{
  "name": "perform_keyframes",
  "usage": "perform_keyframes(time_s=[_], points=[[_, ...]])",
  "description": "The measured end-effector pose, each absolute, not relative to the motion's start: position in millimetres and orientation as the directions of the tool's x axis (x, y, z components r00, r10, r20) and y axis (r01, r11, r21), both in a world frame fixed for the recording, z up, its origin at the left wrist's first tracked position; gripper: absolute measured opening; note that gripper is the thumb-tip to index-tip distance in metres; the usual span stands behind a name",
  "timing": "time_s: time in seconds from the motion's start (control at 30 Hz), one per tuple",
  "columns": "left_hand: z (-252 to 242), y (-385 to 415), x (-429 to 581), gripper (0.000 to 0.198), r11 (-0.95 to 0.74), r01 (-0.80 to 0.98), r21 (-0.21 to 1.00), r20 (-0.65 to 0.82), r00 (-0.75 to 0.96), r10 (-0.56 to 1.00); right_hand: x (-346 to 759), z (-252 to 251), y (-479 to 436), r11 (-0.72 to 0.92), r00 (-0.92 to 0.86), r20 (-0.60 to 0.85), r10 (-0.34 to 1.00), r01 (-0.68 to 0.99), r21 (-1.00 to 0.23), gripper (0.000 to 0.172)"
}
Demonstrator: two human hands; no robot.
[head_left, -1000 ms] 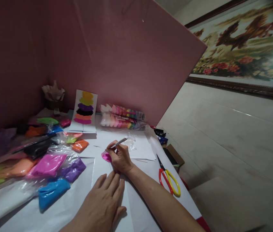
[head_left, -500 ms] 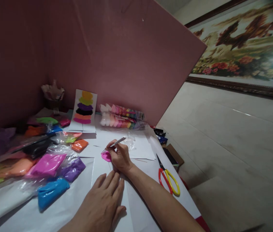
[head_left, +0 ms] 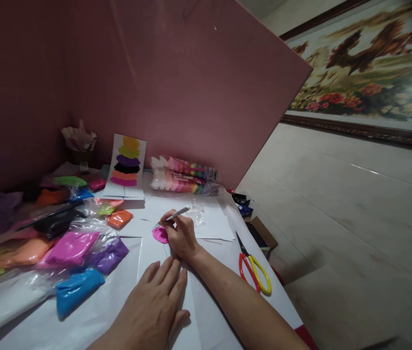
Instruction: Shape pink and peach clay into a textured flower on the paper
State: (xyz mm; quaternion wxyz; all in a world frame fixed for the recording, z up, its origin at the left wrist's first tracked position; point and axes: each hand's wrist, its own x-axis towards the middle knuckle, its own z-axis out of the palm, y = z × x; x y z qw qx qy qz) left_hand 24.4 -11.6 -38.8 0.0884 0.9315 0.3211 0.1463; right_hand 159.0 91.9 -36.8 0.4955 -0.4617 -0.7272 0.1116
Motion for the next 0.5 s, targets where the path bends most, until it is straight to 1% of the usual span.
perform_keyframes(time_s=[0.13, 0.2, 0.33, 0.5], points=[[-40.3, -11.7, 24.6, 0.054, -0.774, 0.574, 0.268, 0.247, 0.736, 0.631, 159.5, -37.5, 92.3, 0.535, -0.092, 0.608, 0.789, 0.59, -0.605, 0.009], [-35.1, -11.8, 24.8, 0.054, -0.776, 0.571, 0.269, 0.222, 0.747, 0.627, 160.0, -38.3, 92.6, 0.536, -0.092, 0.61, 0.787, 0.591, -0.603, 0.009], [-21.9, -12.4, 24.7, 0.054, -0.766, 0.585, 0.266, 0.13, 0.766, 0.63, 160.4, -39.5, 93.5, 0.542, -0.086, 0.612, 0.786, 0.572, -0.616, 0.01], [-22.1, -12.5, 24.5, 0.054, -0.762, 0.587, 0.272, 0.142, 0.759, 0.636, 158.8, -40.2, 94.2, 0.536, -0.022, 0.626, 0.78, 0.541, -0.648, 0.009]])
